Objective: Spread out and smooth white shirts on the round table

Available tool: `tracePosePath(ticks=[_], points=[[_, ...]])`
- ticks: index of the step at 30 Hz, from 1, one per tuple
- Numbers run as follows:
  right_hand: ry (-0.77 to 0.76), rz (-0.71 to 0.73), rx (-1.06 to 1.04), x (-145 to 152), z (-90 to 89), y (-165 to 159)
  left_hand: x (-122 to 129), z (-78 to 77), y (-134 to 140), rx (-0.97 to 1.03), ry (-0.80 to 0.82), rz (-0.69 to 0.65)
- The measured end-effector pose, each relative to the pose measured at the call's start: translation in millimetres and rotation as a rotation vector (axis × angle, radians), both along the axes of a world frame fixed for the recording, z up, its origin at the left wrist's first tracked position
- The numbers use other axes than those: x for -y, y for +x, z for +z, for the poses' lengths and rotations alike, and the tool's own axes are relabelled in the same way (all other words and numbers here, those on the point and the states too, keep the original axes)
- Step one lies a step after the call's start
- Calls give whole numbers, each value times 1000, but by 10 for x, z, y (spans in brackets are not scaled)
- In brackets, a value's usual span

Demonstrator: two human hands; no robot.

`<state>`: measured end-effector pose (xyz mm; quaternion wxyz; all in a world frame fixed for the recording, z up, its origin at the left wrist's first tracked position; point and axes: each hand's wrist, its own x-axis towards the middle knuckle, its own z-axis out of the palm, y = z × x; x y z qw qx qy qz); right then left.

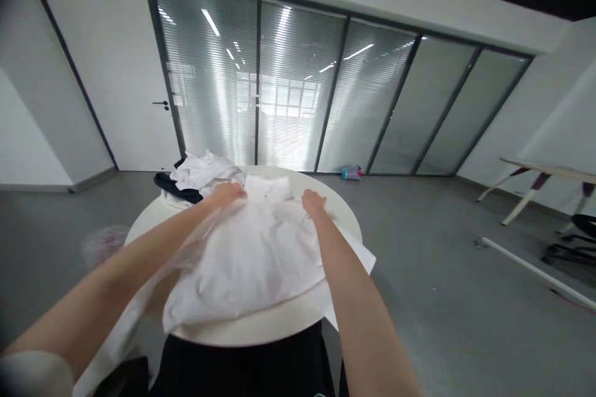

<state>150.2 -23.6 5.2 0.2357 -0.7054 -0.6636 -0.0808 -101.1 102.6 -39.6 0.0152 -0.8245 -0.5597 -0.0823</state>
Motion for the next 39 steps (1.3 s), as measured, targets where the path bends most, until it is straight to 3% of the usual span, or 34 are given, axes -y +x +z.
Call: tracePosePath(ticks=[2, 5, 12, 17, 20, 24, 28, 31, 34, 39], points=[[-87, -17, 20, -72, -220, 43, -73, -354, 39, -19, -29, -30], [-207, -61, 51, -294, -438, 190, -234, -611, 75, -24, -44, -75], [-447, -221, 114, -975, -796, 539, -600, -665, 239, 38, 121, -117], [-485, -221, 165, -1109, -898, 578, -678, -785, 272, 15, 175, -158], [-429, -190, 223, -907, -840, 614, -690, -874, 251, 14, 191, -167], [-320, -177, 287, -343, -715, 709, -681, -902, 253, 39, 256, -171], [-488, -160, 204, 300, -682, 778, -587, -796, 333, 84, 314, -255], [-499, -136, 172, 679, -744, 792, -508, -688, 454, 102, 198, -317], [-394, -80, 182, 966, -846, 786, -535, -629, 608, 115, -1, -284], [-245, -66, 255, 1387, -1097, 774, -702, -691, 819, 82, -85, -243]])
